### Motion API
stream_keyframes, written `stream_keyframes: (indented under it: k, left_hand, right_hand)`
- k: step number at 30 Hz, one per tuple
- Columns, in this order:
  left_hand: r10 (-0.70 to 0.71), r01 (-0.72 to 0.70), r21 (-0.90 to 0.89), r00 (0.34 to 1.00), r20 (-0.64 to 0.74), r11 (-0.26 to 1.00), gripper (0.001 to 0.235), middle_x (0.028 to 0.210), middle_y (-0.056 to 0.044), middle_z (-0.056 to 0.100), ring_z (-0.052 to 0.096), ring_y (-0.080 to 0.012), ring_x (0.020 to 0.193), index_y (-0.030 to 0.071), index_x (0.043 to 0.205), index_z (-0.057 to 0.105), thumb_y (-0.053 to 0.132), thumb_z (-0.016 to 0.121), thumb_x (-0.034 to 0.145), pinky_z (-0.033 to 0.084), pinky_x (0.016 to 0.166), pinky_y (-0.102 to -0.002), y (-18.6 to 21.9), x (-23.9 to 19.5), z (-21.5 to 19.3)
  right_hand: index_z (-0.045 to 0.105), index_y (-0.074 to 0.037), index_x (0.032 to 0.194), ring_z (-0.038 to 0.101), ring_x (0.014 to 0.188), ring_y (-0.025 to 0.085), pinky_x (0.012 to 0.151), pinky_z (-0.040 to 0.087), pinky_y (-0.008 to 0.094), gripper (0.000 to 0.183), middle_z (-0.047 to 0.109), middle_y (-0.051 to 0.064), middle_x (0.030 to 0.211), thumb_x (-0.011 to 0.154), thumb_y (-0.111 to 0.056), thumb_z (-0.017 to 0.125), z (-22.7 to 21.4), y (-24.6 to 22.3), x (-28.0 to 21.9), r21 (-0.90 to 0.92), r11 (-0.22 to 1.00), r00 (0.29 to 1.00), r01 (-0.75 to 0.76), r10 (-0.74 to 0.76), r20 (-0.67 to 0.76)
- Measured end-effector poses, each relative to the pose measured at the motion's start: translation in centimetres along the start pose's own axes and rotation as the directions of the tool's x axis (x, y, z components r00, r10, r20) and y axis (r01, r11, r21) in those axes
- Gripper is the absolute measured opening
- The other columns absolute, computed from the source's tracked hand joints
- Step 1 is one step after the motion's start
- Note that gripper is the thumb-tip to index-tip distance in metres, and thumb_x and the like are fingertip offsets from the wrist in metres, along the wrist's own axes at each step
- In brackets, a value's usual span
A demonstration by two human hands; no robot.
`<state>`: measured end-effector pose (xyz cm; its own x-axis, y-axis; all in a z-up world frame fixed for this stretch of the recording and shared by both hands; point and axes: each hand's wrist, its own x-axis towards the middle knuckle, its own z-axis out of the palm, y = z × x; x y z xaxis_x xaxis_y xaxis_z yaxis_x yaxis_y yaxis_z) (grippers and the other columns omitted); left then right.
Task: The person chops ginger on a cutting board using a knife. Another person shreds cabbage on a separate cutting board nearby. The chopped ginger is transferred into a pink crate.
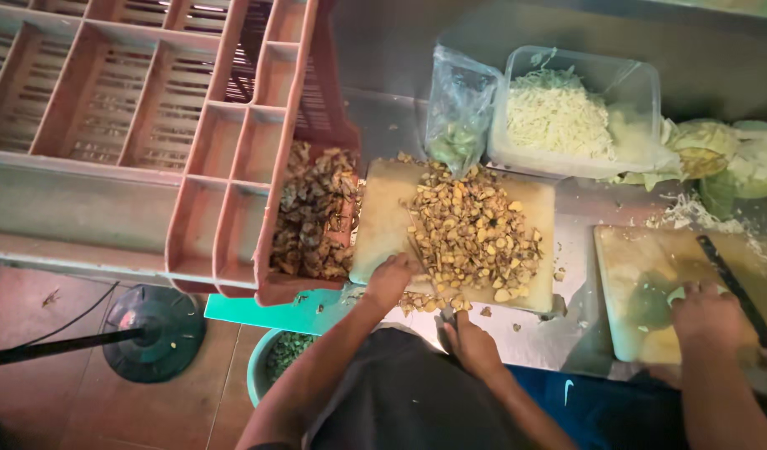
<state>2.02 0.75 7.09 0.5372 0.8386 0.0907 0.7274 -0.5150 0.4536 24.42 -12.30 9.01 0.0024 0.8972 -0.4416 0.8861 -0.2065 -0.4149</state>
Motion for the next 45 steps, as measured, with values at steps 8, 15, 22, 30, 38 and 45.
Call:
stream_keyframes:
  k: [8,15,22,30,38,45]
  left_hand:
    - [0.008,-0.006,-0.047,0.999,0.04,0.999,0.023,0.106,-0.011,0.062,0.063,-0.0319,0.106,0.013,0.104,0.068,0.009,0.063,0.083,0.053,0.089,-0.043,-1.4,-0.2,0.3]
    - [-0.016,0.021,-0.04,0.994,0.107,0.999,0.018,0.109,-0.014,0.062,0.062,-0.0337,0.108,0.011,0.105,0.065,0.011,0.059,0.089,0.053,0.092,-0.044,-2.9,-0.3,0.4]
    - [0.125,-0.13,0.084,0.99,0.068,0.988,0.044,0.115,-0.012,0.064,0.062,-0.0325,0.114,0.006,0.106,0.065,0.009,0.068,0.062,0.055,0.091,-0.041,-0.3,0.2,1.6]
    - [0.05,-0.075,0.182,0.989,0.14,0.98,0.054,0.118,-0.015,0.064,0.064,-0.0328,0.112,0.007,0.122,0.063,0.008,0.074,0.069,0.057,0.084,-0.043,0.1,1.3,1.5]
    - [-0.03,0.006,0.112,0.978,0.208,0.994,0.047,0.121,-0.015,0.063,0.064,-0.0339,0.113,0.008,0.119,0.063,0.009,0.069,0.073,0.056,0.09,-0.043,0.2,1.8,0.3]
    - [-0.017,0.01,0.06,0.993,0.119,0.998,0.038,0.114,-0.015,0.065,0.066,-0.0333,0.108,0.01,0.124,0.065,0.007,0.057,0.088,0.058,0.085,-0.043,0.1,0.6,1.0]
  right_hand:
    - [0.047,-0.009,0.114,0.069,0.08,0.049,0.07,0.053,0.06,0.038,0.073,0.024,0.09,0.099,-0.043,0.052,-0.1,0.7,-0.8,-0.075,0.995,0.997,-0.072,0.069,-0.041]
    - [0.047,-0.003,0.111,0.069,0.083,0.049,0.07,0.053,0.058,0.039,0.071,0.028,0.088,0.101,-0.039,0.055,0.8,1.0,-0.6,0.129,0.976,0.984,0.177,-0.172,-0.049]
    - [0.045,-0.005,0.122,0.067,0.085,0.05,0.072,0.052,0.059,0.045,0.072,0.027,0.091,0.097,-0.041,0.055,0.1,0.5,-2.1,0.024,0.986,0.986,0.166,-0.165,-0.032]
    - [0.049,-0.003,0.112,0.07,0.091,0.047,0.079,0.054,0.055,0.043,0.072,0.027,0.094,0.101,-0.044,0.054,1.1,1.0,-0.4,0.092,0.993,0.988,0.078,-0.089,0.124]
    - [0.042,0.001,0.125,0.069,0.095,0.046,0.082,0.054,0.054,0.054,0.07,0.029,0.099,0.096,-0.042,0.057,1.9,0.9,2.0,0.073,0.997,0.974,0.036,-0.052,0.22]
    - [0.05,0.001,0.115,0.07,0.092,0.047,0.081,0.053,0.054,0.045,0.072,0.028,0.097,0.102,-0.042,0.051,2.3,0.6,1.6,0.052,0.998,0.969,0.03,-0.042,0.244]
